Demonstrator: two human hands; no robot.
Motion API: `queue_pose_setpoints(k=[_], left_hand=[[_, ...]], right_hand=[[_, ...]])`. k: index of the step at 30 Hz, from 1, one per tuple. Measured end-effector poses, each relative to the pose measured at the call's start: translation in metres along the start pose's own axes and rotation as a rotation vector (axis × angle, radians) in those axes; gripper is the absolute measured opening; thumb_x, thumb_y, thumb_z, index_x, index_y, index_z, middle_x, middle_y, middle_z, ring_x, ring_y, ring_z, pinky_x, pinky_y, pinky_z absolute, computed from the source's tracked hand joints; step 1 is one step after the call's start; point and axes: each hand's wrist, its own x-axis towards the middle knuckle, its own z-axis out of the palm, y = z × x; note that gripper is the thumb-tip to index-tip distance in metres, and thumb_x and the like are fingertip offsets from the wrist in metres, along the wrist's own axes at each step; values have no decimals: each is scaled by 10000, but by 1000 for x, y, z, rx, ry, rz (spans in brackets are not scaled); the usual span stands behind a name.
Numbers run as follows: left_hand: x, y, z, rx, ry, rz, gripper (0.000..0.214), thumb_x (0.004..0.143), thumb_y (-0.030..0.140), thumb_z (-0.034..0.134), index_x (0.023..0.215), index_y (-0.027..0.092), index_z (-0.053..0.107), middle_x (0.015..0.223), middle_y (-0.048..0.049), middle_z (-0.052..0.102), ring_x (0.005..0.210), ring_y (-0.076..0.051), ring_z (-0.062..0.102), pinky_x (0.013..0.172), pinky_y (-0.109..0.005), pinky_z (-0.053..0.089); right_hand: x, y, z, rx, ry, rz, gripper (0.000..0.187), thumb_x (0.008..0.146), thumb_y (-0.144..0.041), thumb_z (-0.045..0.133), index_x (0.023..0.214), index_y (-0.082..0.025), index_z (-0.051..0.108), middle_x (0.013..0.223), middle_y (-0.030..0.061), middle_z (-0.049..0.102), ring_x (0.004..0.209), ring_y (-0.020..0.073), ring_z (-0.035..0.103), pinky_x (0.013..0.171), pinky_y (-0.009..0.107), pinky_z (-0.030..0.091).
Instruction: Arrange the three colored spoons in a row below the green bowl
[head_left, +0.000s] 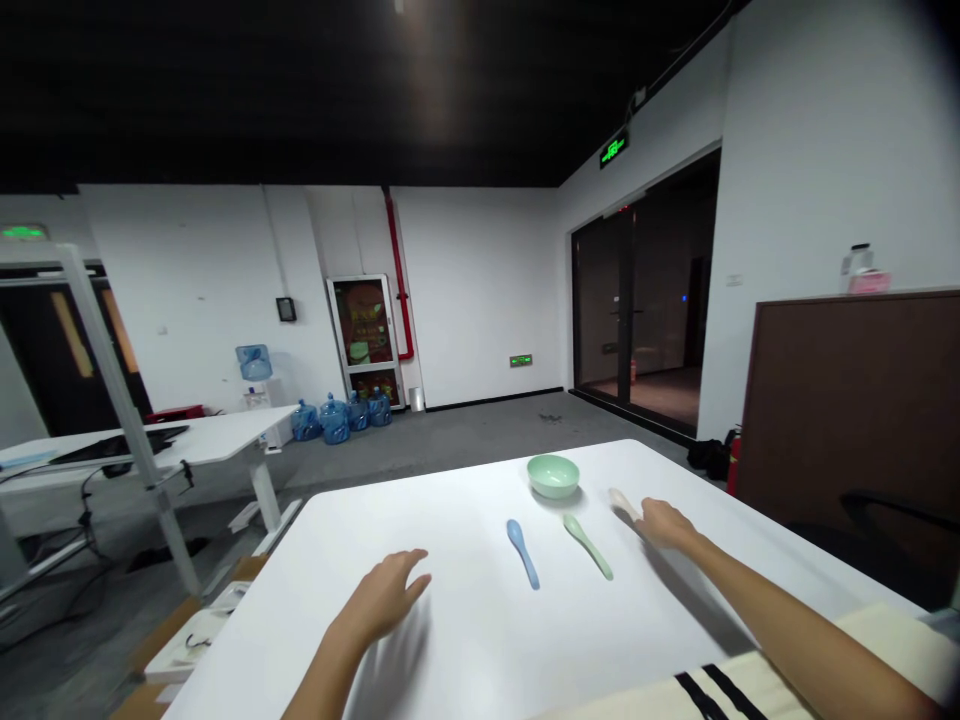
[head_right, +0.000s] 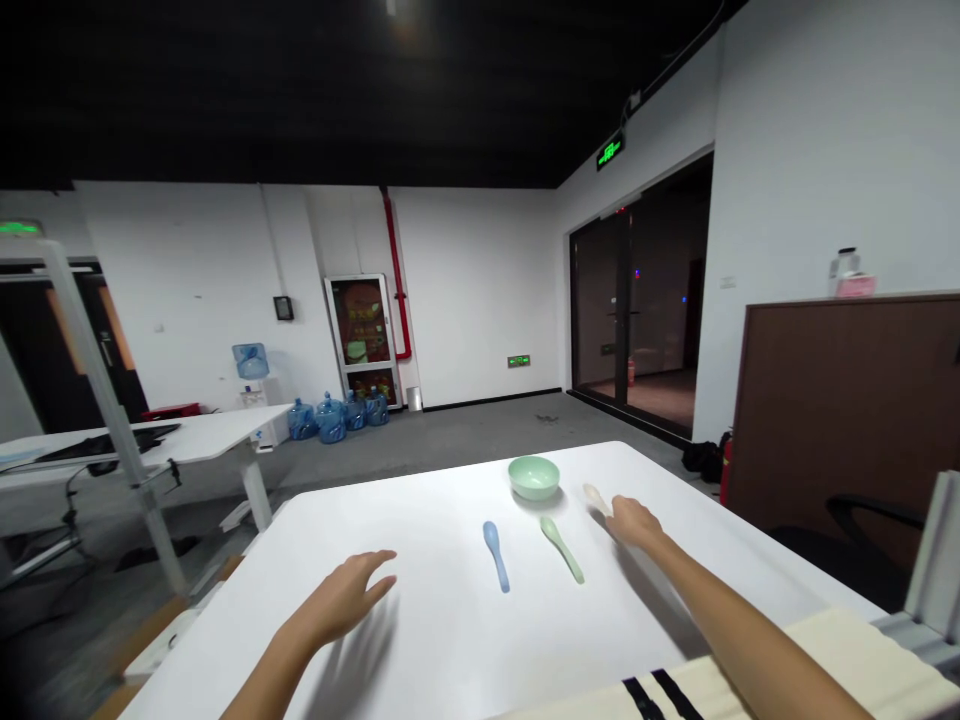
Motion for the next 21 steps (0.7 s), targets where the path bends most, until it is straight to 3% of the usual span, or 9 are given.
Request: queue_pose_setpoints(k=[8, 14, 21], left_hand=[[2, -2, 2, -5, 5, 9, 523, 920, 501, 418, 1364, 254, 539, 1390, -67, 589, 1288, -278, 516, 1056, -404, 401], [0, -5, 3, -12, 11, -4, 508, 925, 493, 424, 1366, 267, 534, 1379, -64, 596, 1275, -279, 524, 1048, -400, 406], [5, -6, 5, -21, 14, 7, 517, 920, 499, 430, 1367, 262, 535, 1372, -68, 601, 1259, -290, 537, 1053, -412, 403]], right_hand=[[29, -78, -35, 52, 113, -98, 268, 809, -355, 521, 914, -163, 676, 1004, 157, 688, 861, 261, 661, 648, 308, 437], [62, -121, -21, 64, 109, -80, 276, 777, -359, 579, 940, -165, 688, 1036, 161, 689, 903, 283, 669, 662, 308, 457], [85, -137, 1, 66, 89, -83, 389, 764, -416, 611, 1030, -145, 694, 1068, 213, 691, 939, 331, 684, 677, 352, 487]])
